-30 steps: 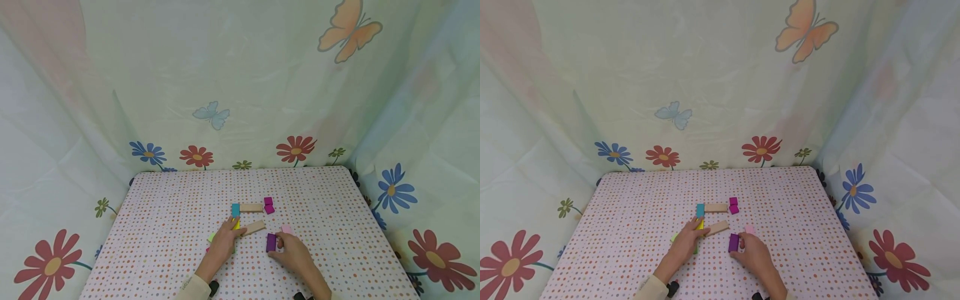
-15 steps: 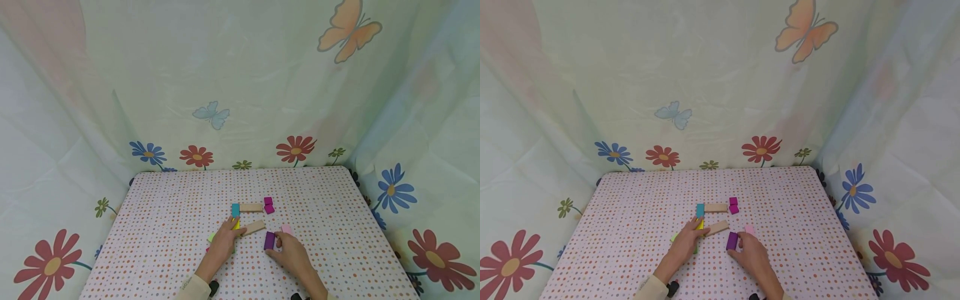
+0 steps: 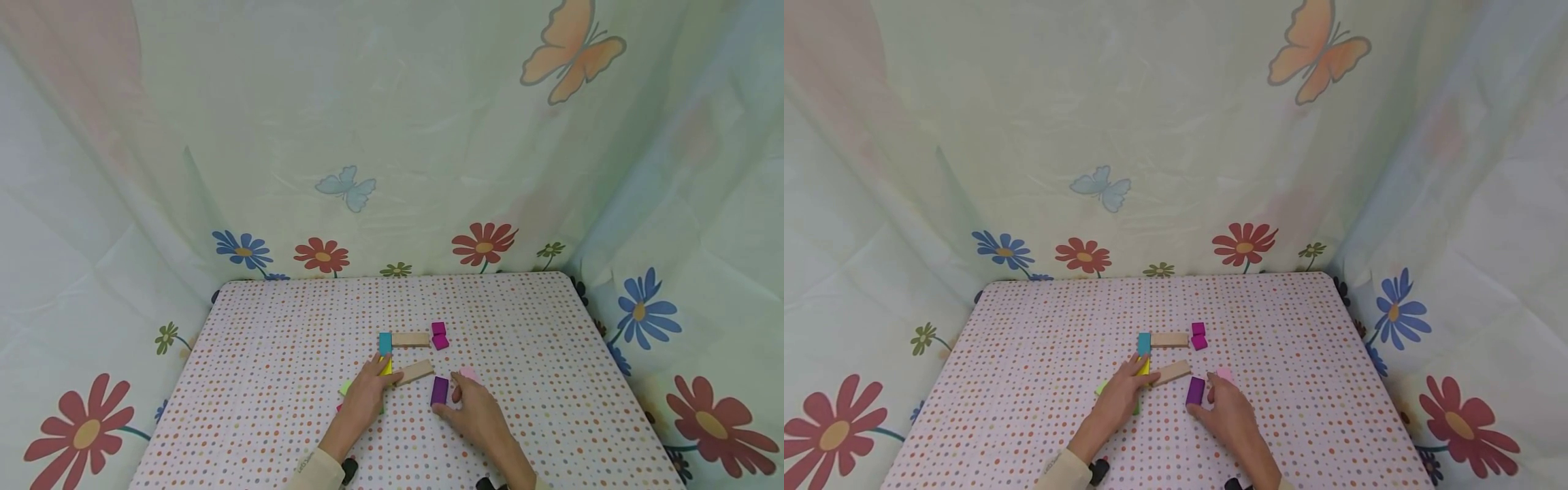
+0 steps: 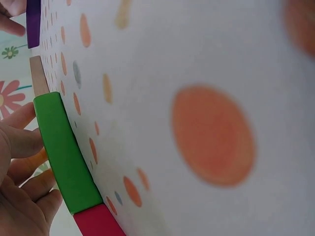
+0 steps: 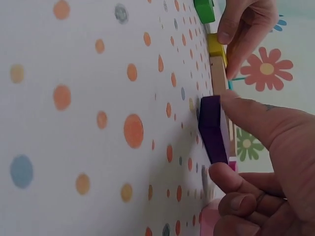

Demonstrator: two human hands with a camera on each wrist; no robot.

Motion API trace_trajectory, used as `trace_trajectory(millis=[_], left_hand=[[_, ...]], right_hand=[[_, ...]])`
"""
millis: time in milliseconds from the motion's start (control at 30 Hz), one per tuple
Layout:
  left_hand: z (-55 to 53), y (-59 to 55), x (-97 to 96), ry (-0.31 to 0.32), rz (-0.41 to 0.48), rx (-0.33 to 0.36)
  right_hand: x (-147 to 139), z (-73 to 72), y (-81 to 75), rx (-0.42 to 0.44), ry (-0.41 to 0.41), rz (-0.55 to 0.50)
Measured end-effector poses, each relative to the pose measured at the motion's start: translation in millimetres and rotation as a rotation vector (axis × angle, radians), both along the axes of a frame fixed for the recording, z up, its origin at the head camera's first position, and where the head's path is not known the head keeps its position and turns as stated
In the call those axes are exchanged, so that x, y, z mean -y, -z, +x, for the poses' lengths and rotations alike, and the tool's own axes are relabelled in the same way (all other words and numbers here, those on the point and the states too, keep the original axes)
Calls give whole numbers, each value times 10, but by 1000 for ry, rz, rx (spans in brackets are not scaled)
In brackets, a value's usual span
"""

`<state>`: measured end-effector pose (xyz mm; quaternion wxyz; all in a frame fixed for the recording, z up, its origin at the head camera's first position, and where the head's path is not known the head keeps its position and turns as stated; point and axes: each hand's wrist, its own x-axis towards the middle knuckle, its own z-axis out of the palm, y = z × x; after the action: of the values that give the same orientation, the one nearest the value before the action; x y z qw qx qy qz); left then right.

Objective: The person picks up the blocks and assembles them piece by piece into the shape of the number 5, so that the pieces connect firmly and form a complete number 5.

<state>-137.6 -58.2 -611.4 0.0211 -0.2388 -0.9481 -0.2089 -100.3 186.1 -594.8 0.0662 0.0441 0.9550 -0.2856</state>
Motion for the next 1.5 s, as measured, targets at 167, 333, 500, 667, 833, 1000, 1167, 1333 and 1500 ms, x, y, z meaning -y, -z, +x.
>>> trace_trajectory(millis=[167, 333, 500, 667, 833, 1000, 1167, 1333, 1500], left_hand=[[1, 5, 4, 3, -1, -7], [4, 4, 5, 5, 2, -6], [0, 7, 8, 5, 1, 9], [-7, 2, 15, -14, -12, 32], [-7, -7, 14, -19, -6, 42], [-2, -20, 11, -19, -5, 49], [-8, -13, 12, -16, 2, 42], [-8, -6, 10, -7, 0, 34], [-13, -3, 5, 4, 1, 23]], right_hand=[[-72, -8, -14, -102, -7, -11], [-158, -86, 4, -221, -14, -32], [-191, -190, 25, -303, -22, -18], [-182, -293, 52, -358, -23, -46], [-165, -381, 72, -384, -2, -29], [-158, -466, 71, -370, 10, -1], [-160, -573, 77, -337, -5, 29], [-160, -655, 77, -315, -5, 34], [-147, -715, 76, -301, 6, 55]])
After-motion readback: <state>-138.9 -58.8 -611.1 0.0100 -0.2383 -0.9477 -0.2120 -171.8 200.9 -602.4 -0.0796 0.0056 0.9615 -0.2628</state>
